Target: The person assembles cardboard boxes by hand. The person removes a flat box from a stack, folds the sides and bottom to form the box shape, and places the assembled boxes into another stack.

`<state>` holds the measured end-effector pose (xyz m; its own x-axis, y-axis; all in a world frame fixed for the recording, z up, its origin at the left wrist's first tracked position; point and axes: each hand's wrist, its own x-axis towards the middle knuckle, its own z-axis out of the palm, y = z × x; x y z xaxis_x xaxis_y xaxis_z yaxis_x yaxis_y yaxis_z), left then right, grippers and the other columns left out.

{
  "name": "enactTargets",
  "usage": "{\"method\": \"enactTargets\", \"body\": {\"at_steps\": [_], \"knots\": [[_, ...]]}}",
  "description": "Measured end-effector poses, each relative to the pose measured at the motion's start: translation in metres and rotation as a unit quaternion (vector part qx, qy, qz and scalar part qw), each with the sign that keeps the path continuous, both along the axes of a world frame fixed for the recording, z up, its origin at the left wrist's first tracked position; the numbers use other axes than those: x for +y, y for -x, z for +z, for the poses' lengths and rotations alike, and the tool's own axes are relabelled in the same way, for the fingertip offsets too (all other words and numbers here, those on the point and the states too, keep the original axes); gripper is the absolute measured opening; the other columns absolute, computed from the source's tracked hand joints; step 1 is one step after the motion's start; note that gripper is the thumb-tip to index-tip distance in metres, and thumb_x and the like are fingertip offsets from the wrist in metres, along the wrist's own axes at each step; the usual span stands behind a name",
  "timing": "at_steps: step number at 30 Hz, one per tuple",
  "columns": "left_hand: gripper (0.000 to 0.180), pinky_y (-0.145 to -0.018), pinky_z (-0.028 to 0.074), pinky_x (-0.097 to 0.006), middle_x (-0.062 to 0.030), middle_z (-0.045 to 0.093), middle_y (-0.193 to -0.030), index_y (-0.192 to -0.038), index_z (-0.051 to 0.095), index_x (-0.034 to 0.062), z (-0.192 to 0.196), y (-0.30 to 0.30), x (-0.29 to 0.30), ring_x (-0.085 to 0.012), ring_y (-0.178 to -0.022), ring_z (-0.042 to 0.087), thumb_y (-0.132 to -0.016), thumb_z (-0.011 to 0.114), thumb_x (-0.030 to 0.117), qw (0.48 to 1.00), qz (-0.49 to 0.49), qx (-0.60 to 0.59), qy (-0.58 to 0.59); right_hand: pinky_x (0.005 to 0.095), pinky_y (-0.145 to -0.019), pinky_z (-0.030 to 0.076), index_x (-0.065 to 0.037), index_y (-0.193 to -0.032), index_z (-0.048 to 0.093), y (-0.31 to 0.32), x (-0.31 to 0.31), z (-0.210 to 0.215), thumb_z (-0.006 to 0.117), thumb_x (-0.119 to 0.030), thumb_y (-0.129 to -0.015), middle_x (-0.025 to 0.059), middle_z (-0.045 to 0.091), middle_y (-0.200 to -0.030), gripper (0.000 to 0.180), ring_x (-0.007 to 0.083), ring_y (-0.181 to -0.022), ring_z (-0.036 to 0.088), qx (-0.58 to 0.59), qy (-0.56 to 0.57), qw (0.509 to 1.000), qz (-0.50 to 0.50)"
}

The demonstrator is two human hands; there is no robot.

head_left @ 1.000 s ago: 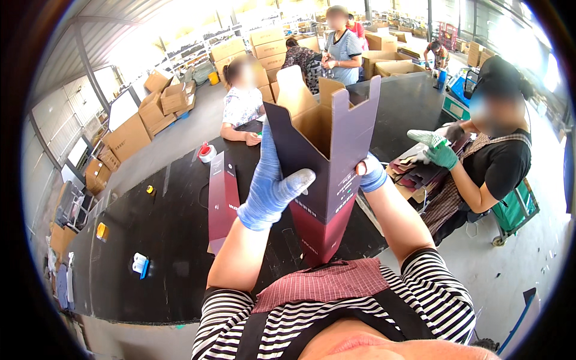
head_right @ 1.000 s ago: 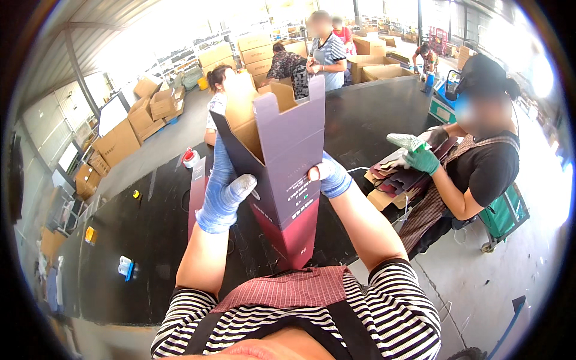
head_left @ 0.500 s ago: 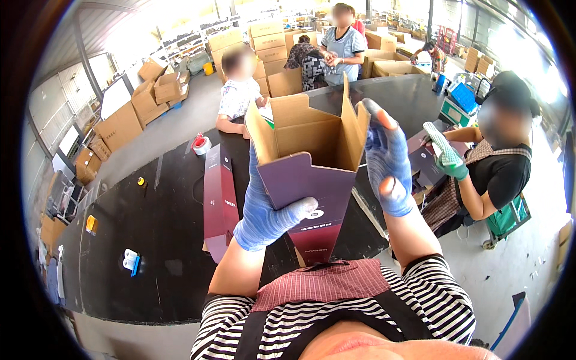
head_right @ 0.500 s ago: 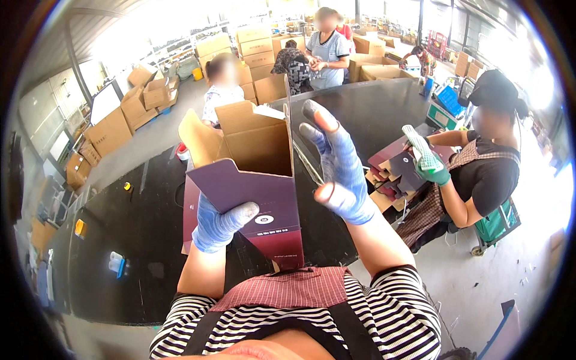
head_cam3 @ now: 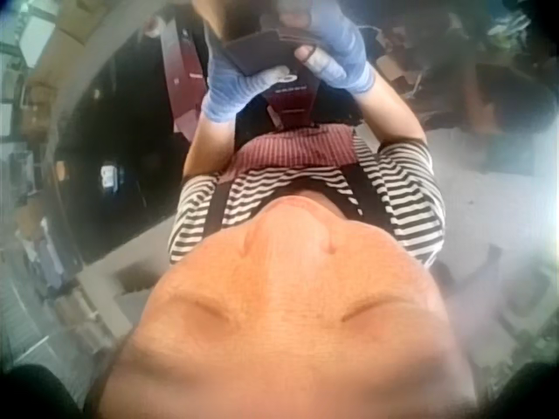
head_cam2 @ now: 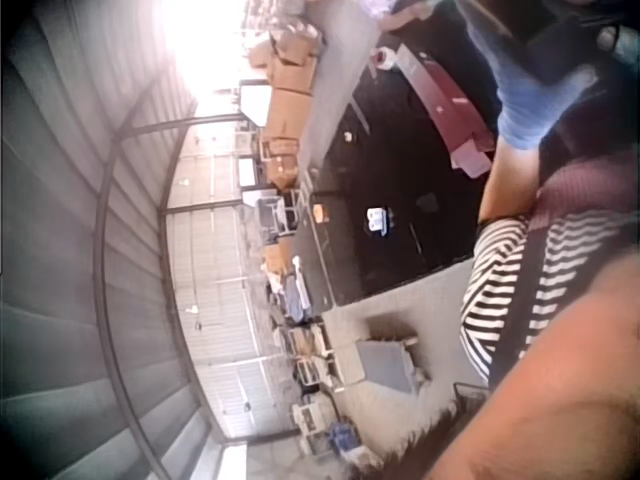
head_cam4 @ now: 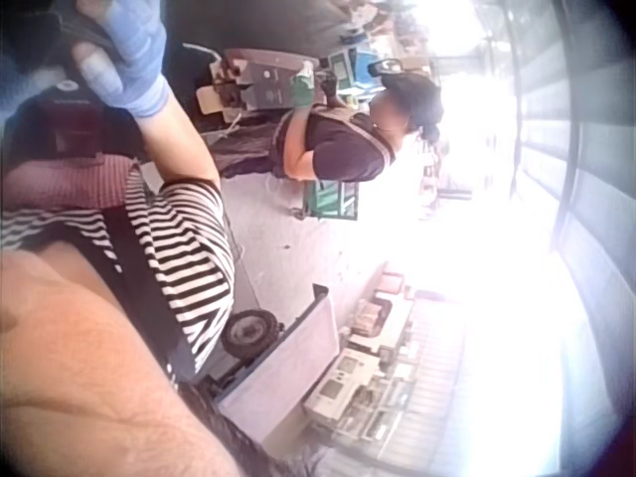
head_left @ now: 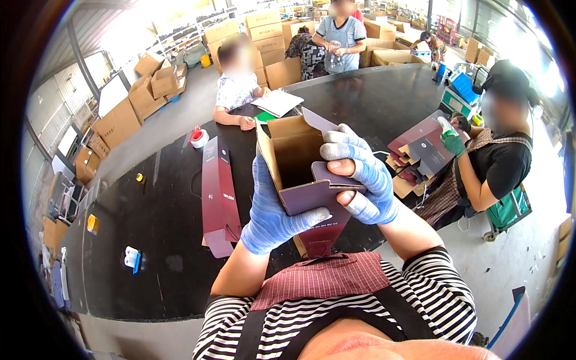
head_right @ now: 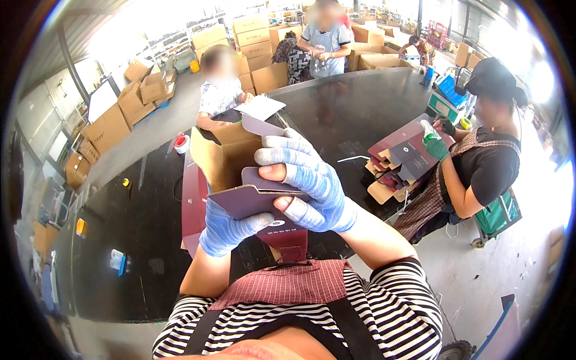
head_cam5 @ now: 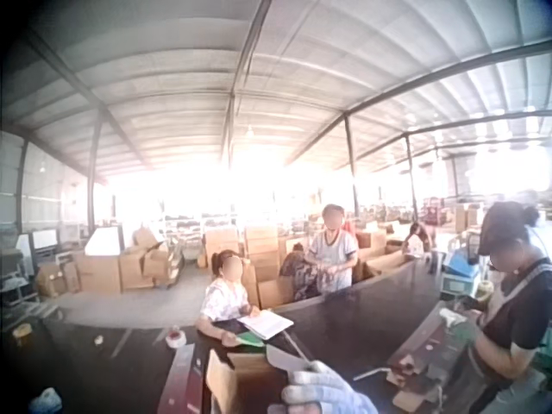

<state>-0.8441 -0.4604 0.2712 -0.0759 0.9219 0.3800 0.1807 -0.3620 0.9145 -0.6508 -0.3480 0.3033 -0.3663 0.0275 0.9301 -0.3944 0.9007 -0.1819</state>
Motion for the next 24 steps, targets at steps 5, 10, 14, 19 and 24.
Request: {"method": "enactTargets", "body": {"at_steps": [5, 10, 14, 19, 24], "knots": [[0.135, -0.112, 0.037, -0.041, -0.0145, 0.033, -0.152, -0.159, -0.001, 0.0087, 0.023, -0.003, 0.009, -0.0279, -0.138, 0.041, -0.066, 0.093, 0.03, 0.975, -0.119, -0.137, -0.124, 0.055, -0.115, 0.028, -0.001, -0.123, 0.065, -0.002, 0.001, -0.002, 0.061, -0.024, -0.091, 0.0181, 0.062, -0.131, 0.039, 0.0388, -0.131, 0.052, 0.002, -0.008, 1.0, 0.008], [0.12, -0.112, 0.037, -0.04, -0.0141, 0.038, -0.149, -0.159, 0.007, 0.0071, 0.046, 0.003, 0.016, -0.0267, -0.136, 0.043, -0.075, 0.087, 0.039, 0.96, -0.115, -0.13, -0.221, 0.0549, -0.114, 0.03, -0.001, -0.124, 0.064, -0.002, 0.004, 0.0, 0.06, -0.022, -0.092, 0.0187, 0.062, -0.132, 0.039, 0.0395, -0.131, 0.052, 0.002, -0.014, 1.0, 0.005], [0.095, -0.112, 0.037, -0.038, -0.013, 0.042, -0.146, -0.153, 0.025, 0.0054, 0.061, 0.003, 0.014, -0.0229, -0.134, 0.043, -0.083, 0.08, 0.038, 0.972, -0.109, -0.127, -0.164, 0.0548, -0.112, 0.032, 0.0, -0.127, 0.063, -0.005, 0.01, 0.0, 0.059, -0.022, -0.093, 0.0205, 0.061, -0.132, 0.041, 0.0412, -0.129, 0.053, 0.01, -0.015, 1.0, -0.018], [0.077, -0.11, 0.035, -0.034, -0.0096, 0.045, -0.144, -0.149, 0.035, 0.0042, 0.054, 0.002, 0.022, -0.0211, -0.132, 0.044, -0.088, 0.075, 0.029, 0.973, -0.026, -0.099, -0.209, 0.0539, -0.112, 0.033, 0.001, -0.13, 0.061, -0.003, 0.013, -0.001, 0.06, -0.022, -0.093, 0.0216, 0.06, -0.133, 0.043, 0.042, -0.129, 0.053, 0.017, -0.02, 0.999, -0.026], [0.075, -0.108, 0.037, -0.035, -0.0082, 0.046, -0.14, -0.146, 0.037, 0.0048, 0.056, -0.006, 0.018, -0.0204, -0.128, 0.047, -0.085, 0.076, 0.021, 0.973, 0.092, -0.079, -0.195, 0.0528, -0.111, 0.035, 0.002, -0.132, 0.059, -0.001, 0.011, -0.001, 0.059, -0.021, -0.093, 0.0219, 0.058, -0.136, 0.045, 0.0417, -0.129, 0.053, 0.024, -0.016, 0.999, -0.044]]}}
